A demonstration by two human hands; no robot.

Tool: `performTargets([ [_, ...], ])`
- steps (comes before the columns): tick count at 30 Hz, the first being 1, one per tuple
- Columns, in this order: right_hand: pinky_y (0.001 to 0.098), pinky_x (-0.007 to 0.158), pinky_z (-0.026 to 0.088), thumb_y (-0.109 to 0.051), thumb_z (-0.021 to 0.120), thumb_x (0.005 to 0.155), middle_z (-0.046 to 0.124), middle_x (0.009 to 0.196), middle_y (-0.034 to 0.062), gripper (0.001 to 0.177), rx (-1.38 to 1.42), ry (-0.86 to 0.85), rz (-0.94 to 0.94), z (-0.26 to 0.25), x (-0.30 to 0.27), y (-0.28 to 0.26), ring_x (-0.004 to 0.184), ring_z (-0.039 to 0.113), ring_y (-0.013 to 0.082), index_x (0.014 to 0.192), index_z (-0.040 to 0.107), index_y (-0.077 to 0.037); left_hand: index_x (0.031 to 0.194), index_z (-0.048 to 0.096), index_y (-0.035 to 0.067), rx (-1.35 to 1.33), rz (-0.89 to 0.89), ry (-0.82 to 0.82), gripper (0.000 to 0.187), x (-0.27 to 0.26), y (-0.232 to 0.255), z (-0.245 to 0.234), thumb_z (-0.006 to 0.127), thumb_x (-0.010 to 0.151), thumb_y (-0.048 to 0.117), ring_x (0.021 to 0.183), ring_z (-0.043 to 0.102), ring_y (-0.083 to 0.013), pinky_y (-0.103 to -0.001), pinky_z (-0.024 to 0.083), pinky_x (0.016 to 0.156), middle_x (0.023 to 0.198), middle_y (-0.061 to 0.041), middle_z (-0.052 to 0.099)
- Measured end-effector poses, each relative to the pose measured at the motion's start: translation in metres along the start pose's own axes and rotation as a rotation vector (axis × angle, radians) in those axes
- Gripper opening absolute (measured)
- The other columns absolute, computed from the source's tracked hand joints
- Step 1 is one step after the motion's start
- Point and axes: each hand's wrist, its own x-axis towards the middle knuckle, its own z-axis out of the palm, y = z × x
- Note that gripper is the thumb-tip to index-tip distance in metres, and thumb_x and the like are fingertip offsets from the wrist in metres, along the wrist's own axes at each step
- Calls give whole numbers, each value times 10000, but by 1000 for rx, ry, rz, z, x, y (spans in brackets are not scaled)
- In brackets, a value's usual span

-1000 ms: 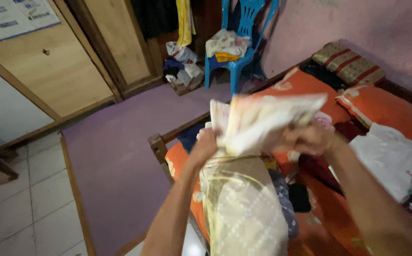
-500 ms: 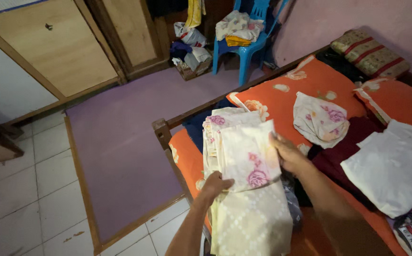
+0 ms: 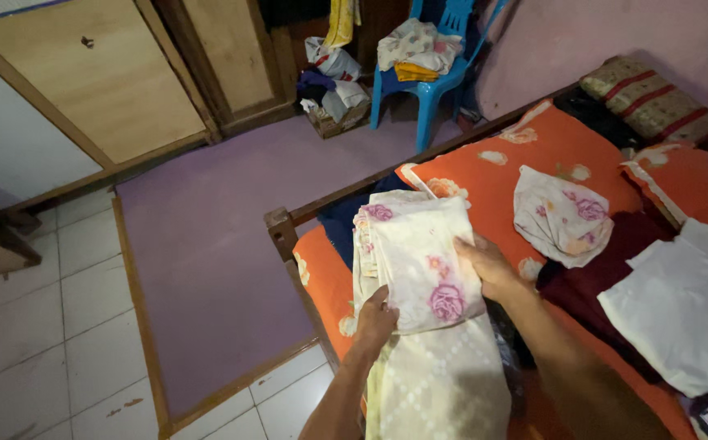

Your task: The person folds several floral-patterned cloths and a white towel on a bed, smoothing and stacking them into neat piles. The person then picks up a black garment and places it on the bed.

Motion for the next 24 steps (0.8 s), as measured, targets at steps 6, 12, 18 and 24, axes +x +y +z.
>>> performTargets([
  [6,411,1016,510,-294,646,943,672,1282,72,487,101,-56,142,4,-41,11,1161,641,188,1369,557,-76,1422,554,149,49,-114,83,608,-2,-11,0,629,837,1,774,652,-199,-364,536,715,864,-84,683],
  [12,363,745,354,-266,765,896,572,1078,29,581,-468,-128,161,-42,-83,35,877,429,160,1404,615,-27,1346,584,169,294,-147,138,537,15,-14,7,660,830,43,883,708,-268,-391,541,815,936,-154,742],
  [18,287,567,385,-206,846,815,626,803,56,546,-476,7,83,-74,-78,70,638,499,114,1211,670,127,1295,597,145,335,-145,151,501,20,-22,19,617,806,35,942,732,-320,-429,566,842,989,-195,736],
  [24,329,523,422,-189,837,824,587,816,87,641,-484,273,90,-76,-55,89,623,509,157,1340,560,72,1180,593,-9,550,90,443,700,21,-8,17,941,677,332,962,624,-442,-483,504,782,999,-311,666],
])
